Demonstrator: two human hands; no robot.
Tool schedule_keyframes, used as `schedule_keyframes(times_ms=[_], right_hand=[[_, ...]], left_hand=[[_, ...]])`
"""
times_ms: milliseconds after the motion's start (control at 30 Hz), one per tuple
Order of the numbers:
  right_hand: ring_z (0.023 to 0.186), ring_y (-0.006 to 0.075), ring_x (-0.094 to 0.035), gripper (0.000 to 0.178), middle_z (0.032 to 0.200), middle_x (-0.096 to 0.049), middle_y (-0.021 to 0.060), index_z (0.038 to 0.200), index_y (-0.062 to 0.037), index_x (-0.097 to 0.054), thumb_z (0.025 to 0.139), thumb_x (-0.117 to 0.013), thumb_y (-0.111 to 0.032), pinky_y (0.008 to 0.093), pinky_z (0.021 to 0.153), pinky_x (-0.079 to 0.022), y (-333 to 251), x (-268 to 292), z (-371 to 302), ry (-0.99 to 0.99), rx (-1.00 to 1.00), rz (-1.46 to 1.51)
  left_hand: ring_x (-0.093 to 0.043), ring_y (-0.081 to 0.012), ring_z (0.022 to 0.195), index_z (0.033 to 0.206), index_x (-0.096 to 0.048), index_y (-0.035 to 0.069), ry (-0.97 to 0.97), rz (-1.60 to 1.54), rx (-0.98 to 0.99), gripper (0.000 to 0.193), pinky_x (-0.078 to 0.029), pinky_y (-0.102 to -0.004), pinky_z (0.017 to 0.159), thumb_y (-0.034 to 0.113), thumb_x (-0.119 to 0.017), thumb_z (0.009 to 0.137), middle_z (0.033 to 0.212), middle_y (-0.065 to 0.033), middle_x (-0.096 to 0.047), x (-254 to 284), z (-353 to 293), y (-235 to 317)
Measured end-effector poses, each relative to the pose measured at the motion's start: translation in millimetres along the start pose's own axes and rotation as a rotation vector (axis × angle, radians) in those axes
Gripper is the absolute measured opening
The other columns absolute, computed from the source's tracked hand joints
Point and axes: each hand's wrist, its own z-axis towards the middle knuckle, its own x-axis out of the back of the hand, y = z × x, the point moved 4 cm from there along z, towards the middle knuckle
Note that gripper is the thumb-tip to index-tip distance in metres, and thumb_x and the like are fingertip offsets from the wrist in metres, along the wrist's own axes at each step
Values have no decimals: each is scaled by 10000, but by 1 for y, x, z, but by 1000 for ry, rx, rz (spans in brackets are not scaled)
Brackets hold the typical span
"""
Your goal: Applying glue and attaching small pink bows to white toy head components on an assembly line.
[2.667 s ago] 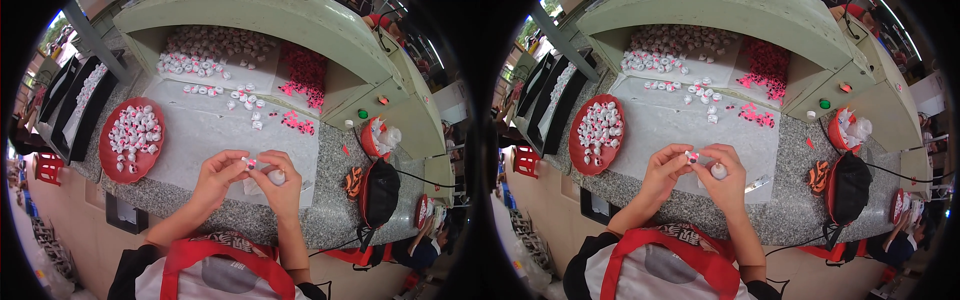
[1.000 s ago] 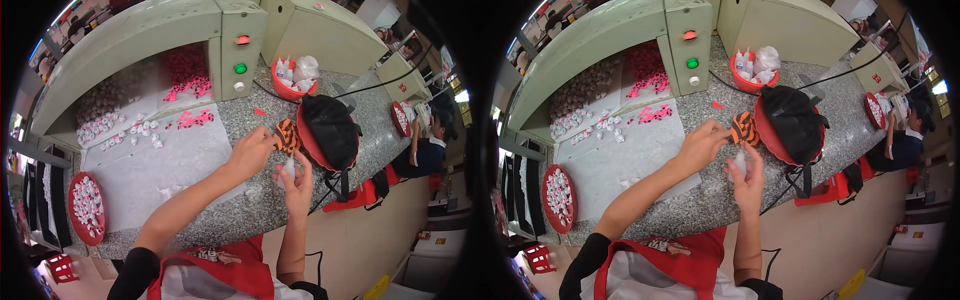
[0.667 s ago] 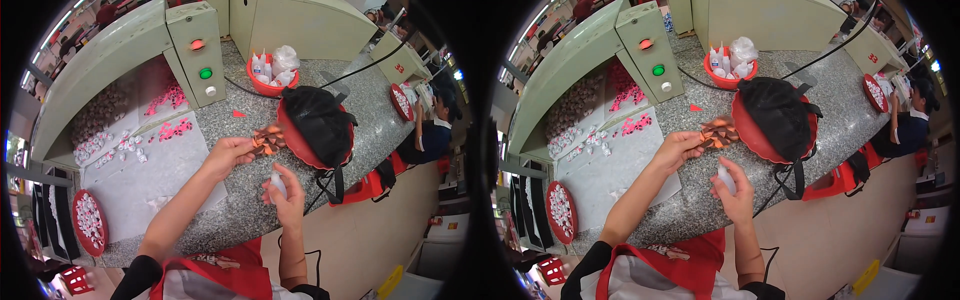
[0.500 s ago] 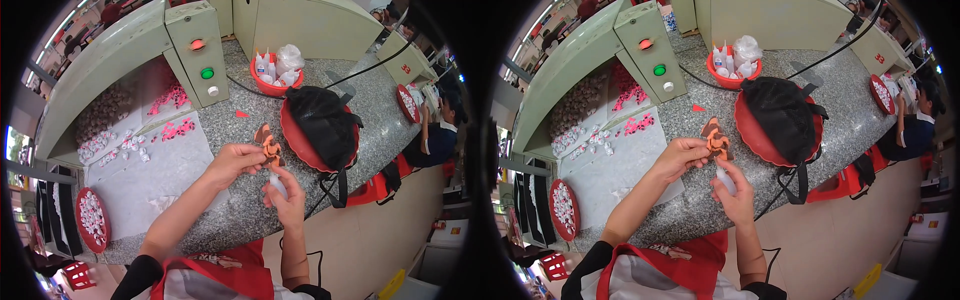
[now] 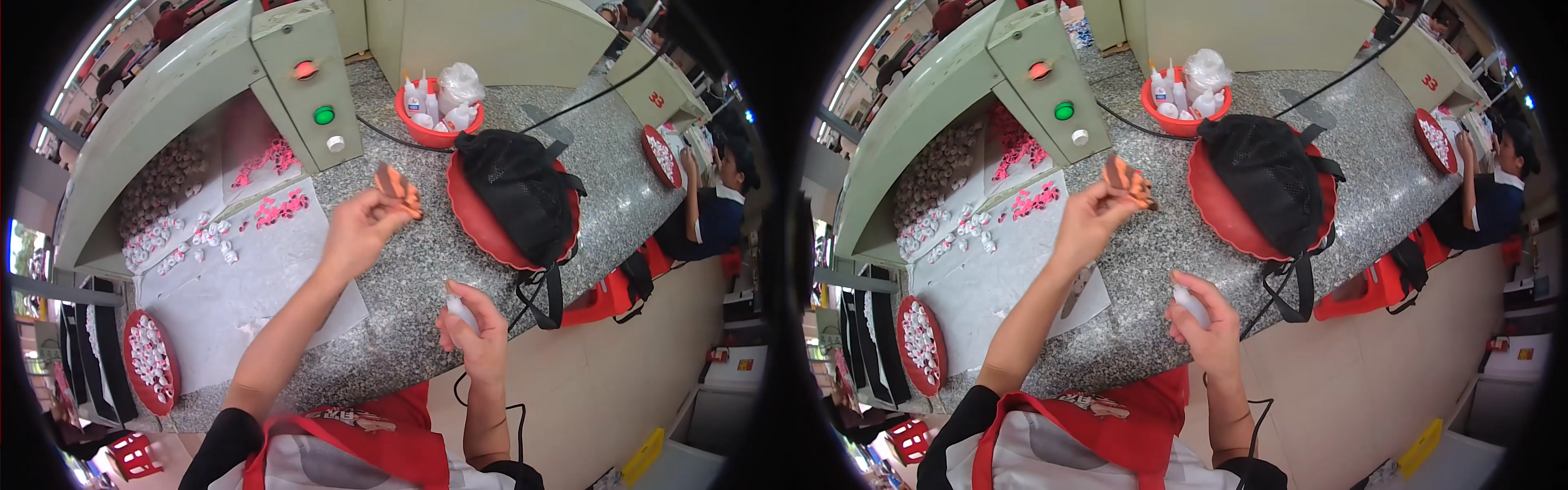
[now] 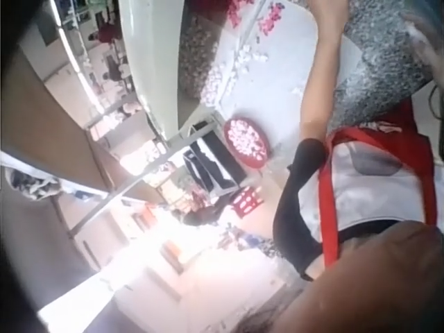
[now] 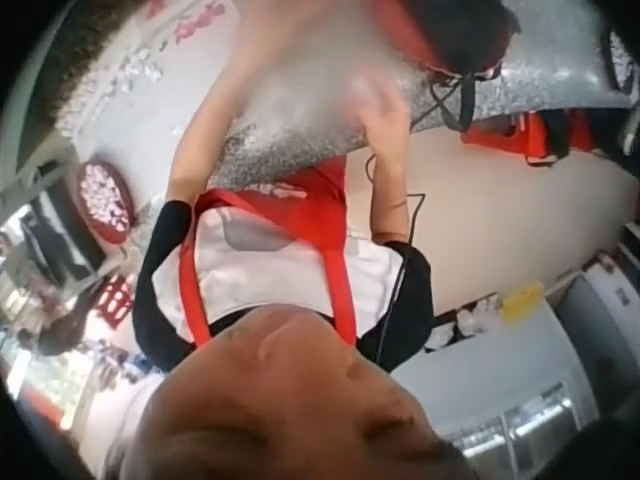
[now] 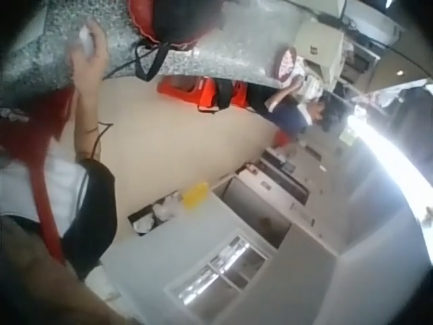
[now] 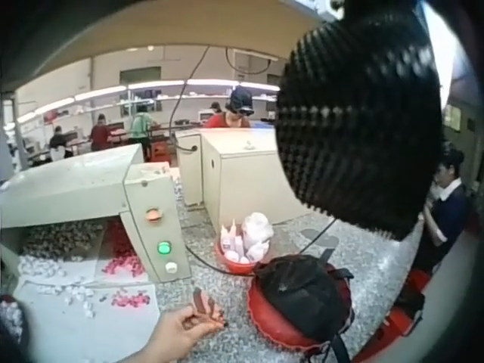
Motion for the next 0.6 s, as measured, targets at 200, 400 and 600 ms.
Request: schedule_keyframes(times_ms=[200,400,600], right_hand=[[511,110,-487,384,739,-548,92,1156,-7,-433,783,-522,-38,216,443,-407,0,-19,-3,80,51,16],[586,128,-530,340,822,-547,96,1111,4,-442,780,-514,-26,231,480,-449,24,-73,2,-74,-87,-42],[788,199,-580,338,954,-528,90,1030,-30,-506,717,-629,-3,281,667,-485,44,-168,-10,-183,126,-206]], left_hand=[[-578,-250,728,983,-562,68,-5,869,-162,267,-483,-346,640,57,-597,718,852,-101,-566,1,-64,-2],[-555,-142,730,945,-617,62,250,475,203,159,-456,-293,589,129,-556,814,834,-50,-555,120,-121,20],[-537,-135,887,1119,-527,-13,321,-229,328,292,-440,-256,760,135,-489,870,965,-75,-573,96,-179,30]])
